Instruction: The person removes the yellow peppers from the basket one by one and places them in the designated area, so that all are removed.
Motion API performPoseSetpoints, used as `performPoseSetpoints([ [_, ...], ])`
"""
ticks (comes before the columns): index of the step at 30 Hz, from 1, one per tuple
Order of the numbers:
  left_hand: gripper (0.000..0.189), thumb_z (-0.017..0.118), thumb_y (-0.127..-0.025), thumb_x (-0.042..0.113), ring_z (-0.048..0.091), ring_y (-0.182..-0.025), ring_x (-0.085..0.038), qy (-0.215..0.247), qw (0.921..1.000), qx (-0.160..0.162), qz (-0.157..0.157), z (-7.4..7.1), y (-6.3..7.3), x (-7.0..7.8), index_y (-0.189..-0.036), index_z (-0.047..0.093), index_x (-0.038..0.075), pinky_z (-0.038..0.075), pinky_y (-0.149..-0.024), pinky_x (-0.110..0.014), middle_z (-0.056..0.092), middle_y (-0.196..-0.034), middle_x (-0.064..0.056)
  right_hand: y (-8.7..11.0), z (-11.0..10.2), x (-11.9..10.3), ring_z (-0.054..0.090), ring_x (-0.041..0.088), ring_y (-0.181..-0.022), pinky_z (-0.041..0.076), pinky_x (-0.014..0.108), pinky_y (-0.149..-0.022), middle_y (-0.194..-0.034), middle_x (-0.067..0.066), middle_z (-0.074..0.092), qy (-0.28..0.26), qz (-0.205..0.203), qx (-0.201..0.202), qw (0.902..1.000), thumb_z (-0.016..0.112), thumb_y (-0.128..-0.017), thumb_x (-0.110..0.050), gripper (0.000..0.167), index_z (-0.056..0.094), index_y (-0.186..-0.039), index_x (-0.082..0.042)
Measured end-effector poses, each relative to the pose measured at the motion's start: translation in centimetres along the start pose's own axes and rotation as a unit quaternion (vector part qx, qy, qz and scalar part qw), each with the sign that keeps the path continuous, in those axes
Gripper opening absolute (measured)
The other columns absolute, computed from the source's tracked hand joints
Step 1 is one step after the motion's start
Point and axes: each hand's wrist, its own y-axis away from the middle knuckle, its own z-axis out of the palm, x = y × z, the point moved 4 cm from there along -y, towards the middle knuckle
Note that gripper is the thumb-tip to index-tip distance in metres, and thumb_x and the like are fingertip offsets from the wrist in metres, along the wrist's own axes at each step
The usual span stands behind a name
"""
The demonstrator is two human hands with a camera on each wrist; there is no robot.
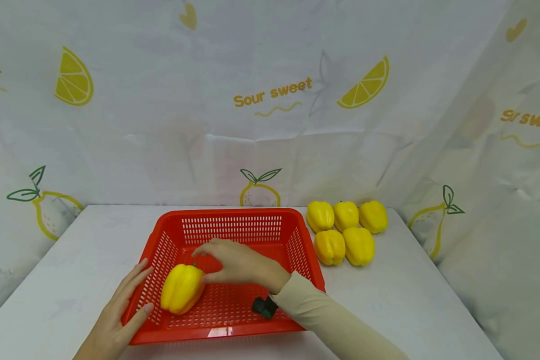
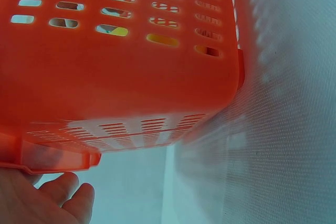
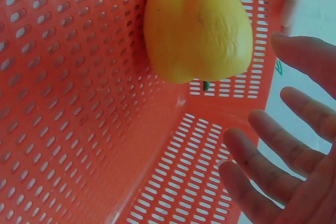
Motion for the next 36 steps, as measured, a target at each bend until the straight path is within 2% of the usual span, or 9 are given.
performPoseSetpoints([
  [5, 0.062, 0.064, -0.092, 0.006, 0.021, -0.137, 0.015, 0.005, 0.9999, 0.005, 0.012, 0.1, 0.0, -0.2, -0.149, 0.042, 0.017, 0.026, -0.095, 0.002, 0.026, -0.16, 0.012, -0.7, 0.6, -0.1, 0.056, 0.011, -0.121, 0.047, 0.022, -0.1, -0.132, -0.003, 0.062, 0.009, -0.012, -0.012, 0.9998, 0.07, -0.092, -0.035, 0.049, 0.058, -0.136, -0.018],
  [9, 0.062, 0.063, -0.092, 0.006, 0.021, -0.138, 0.014, 0.007, 0.9999, 0.004, 0.013, 0.1, 0.0, 0.0, -0.149, 0.042, 0.016, 0.026, -0.095, 0.003, 0.027, -0.16, 0.011, -1.1, 1.0, -0.1, 0.056, 0.007, -0.115, 0.049, 0.019, -0.095, -0.135, -0.004, 0.058, 0.017, -0.009, -0.026, 0.9995, 0.07, -0.092, -0.037, 0.051, 0.055, -0.139, -0.021],
  [13, 0.061, 0.063, -0.093, 0.007, 0.021, -0.137, 0.015, 0.004, 0.9999, 0.004, 0.011, 0.1, 0.1, 0.1, -0.149, 0.041, 0.017, 0.025, -0.095, 0.003, 0.026, -0.16, 0.012, -1.6, 1.5, -0.1, 0.055, 0.006, -0.115, 0.049, 0.02, -0.096, -0.138, -0.004, 0.055, 0.024, -0.007, -0.036, 0.999, 0.07, -0.092, -0.039, 0.055, 0.052, -0.142, -0.025],
  [19, 0.062, 0.063, -0.092, 0.005, 0.021, -0.138, 0.014, 0.003, 0.9998, 0.008, 0.02, 0.2, 0.1, 0.0, -0.149, 0.042, 0.016, 0.024, -0.096, 0.003, 0.027, -0.16, 0.013, -2.1, 2.0, 0.0, 0.056, 0.004, -0.111, 0.049, 0.019, -0.096, -0.135, -0.007, 0.057, 0.019, -0.009, -0.048, 0.9986, 0.07, -0.092, -0.037, 0.053, 0.053, -0.141, -0.025],
  [23, 0.063, 0.064, -0.091, 0.004, 0.021, -0.139, 0.014, 0.001, 0.9996, 0.009, 0.026, 0.2, 0.1, 0.0, -0.149, 0.042, 0.016, 0.022, -0.097, 0.004, 0.027, -0.16, 0.013, -2.2, 2.3, 0.1, 0.055, 0.004, -0.119, 0.046, 0.02, -0.101, -0.136, -0.008, 0.058, 0.018, -0.008, -0.055, 0.9983, 0.069, -0.093, -0.035, 0.05, 0.054, -0.14, -0.023],
  [26, 0.063, 0.063, -0.092, 0.005, 0.021, -0.138, 0.015, 0.0, 0.9997, 0.007, 0.024, 0.1, 0.1, 0.1, -0.15, 0.041, 0.016, 0.022, -0.097, 0.004, 0.027, -0.16, 0.013, -2.3, 2.4, 0.2, 0.054, 0.004, -0.123, 0.044, 0.02, -0.104, -0.137, -0.009, 0.059, 0.019, -0.009, -0.057, 0.9981, 0.068, -0.094, -0.035, 0.049, 0.054, -0.139, -0.022],
  [33, 0.061, 0.061, -0.095, 0.01, 0.019, -0.137, 0.018, -0.007, 0.9999, -0.002, 0.007, 0.0, 0.1, 0.7, -0.151, 0.039, 0.018, 0.02, -0.096, 0.005, 0.026, -0.161, 0.011, -2.1, 2.4, 0.3, 0.055, 0.002, -0.109, 0.047, 0.015, -0.095, -0.13, -0.007, 0.058, -0.005, 0.003, -0.058, 0.9983, 0.072, -0.091, -0.035, 0.047, 0.055, -0.133, -0.02],
  [36, 0.061, 0.061, -0.095, 0.01, 0.018, -0.137, 0.019, -0.008, 1.0, -0.002, 0.005, 0.0, 0.1, 0.6, -0.151, 0.039, 0.018, 0.019, -0.095, 0.005, 0.026, -0.161, 0.011, -2.0, 2.4, 0.3, 0.056, 0.003, -0.108, 0.048, 0.014, -0.093, -0.126, -0.007, 0.059, -0.017, 0.008, -0.061, 0.998, 0.073, -0.089, -0.036, 0.047, 0.054, -0.129, -0.019],
])
